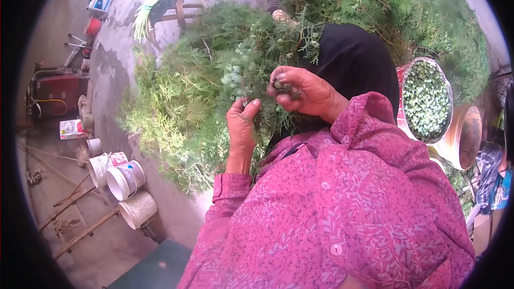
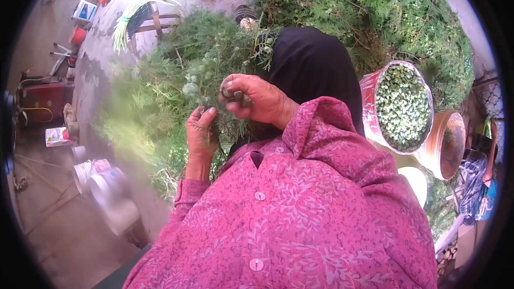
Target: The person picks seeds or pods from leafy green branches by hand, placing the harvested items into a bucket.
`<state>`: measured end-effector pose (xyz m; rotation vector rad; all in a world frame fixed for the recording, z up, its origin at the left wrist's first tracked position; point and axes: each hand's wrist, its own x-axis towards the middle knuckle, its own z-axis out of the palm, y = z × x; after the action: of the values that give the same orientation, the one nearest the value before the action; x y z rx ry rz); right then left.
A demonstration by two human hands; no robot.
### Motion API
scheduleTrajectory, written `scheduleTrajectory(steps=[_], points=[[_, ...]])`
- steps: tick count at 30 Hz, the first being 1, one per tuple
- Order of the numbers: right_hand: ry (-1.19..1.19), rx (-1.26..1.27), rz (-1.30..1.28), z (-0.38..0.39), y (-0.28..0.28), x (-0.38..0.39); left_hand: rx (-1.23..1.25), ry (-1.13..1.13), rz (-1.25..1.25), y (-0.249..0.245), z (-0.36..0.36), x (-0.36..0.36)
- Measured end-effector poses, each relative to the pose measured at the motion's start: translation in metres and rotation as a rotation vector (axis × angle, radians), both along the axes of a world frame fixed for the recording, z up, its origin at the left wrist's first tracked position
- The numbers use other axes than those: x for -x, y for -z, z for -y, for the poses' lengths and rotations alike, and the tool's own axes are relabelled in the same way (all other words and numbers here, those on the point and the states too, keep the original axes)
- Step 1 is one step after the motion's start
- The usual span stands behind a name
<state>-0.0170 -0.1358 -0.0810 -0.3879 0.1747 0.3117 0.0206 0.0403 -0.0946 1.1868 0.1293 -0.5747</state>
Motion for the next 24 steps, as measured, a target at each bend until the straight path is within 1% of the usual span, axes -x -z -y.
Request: scheduleTrajectory(steps=[1,2,4,5,7,8,10,11,12,14,15,16,18,19,21,22,24], points=[[-0.005,0.06,-0.078,0.001,-0.013,0.003,-0.016,0.008,0.05,0.003,0.006,0.001],[-0.006,0.061,-0.078,0.0,-0.012,0.001,-0.031,0.018,0.099,0.006,0.01,0.002],[-0.057,0.22,-0.034,0.0,-0.008,-0.006,-0.056,0.024,0.112,0.01,0.015,0.004],[-0.058,0.224,-0.035,0.0,-0.005,-0.009,-0.105,0.029,0.163,0.011,0.016,0.004],[-0.05,0.623,0.052,-0.001,0.002,-0.013,-0.154,0.051,0.245,0.017,0.016,0.004],[-0.051,0.624,0.052,-0.005,0.001,-0.014,-0.154,0.05,0.244,0.017,0.017,0.005],[0.16,1.244,0.408,-0.016,-0.003,-0.012,-0.146,0.02,0.289,0.019,0.021,0.009],[0.181,1.432,0.484,-0.02,-0.002,-0.013,-0.119,0.052,0.392,0.024,0.022,0.009],[0.178,1.431,0.485,-0.022,-0.001,-0.013,-0.12,0.05,0.391,0.027,0.023,0.01],[0.138,1.854,0.519,-0.026,-0.001,-0.013,-0.199,0.039,0.429,0.031,0.025,0.013],[0.048,1.834,0.473,-0.023,-0.006,-0.012,-0.272,0.074,0.462,0.03,0.024,0.013],[0.048,1.833,0.473,-0.022,-0.008,-0.012,-0.274,0.074,0.462,0.031,0.024,0.012],[-0.009,1.975,0.464,-0.022,-0.008,-0.01,-0.328,0.073,0.475,0.033,0.023,0.012],[-0.01,1.973,0.463,-0.024,-0.007,-0.009,-0.33,0.074,0.473,0.033,0.025,0.013],[0.066,2.073,0.453,-0.027,-0.003,-0.007,-0.316,0.015,0.489,0.029,0.031,0.014],[0.066,2.072,0.452,-0.027,-0.001,-0.007,-0.316,0.016,0.489,0.03,0.03,0.013],[0.198,1.984,0.454,-0.027,0.003,-0.006,-0.276,0.045,0.421,0.031,0.028,0.011]])
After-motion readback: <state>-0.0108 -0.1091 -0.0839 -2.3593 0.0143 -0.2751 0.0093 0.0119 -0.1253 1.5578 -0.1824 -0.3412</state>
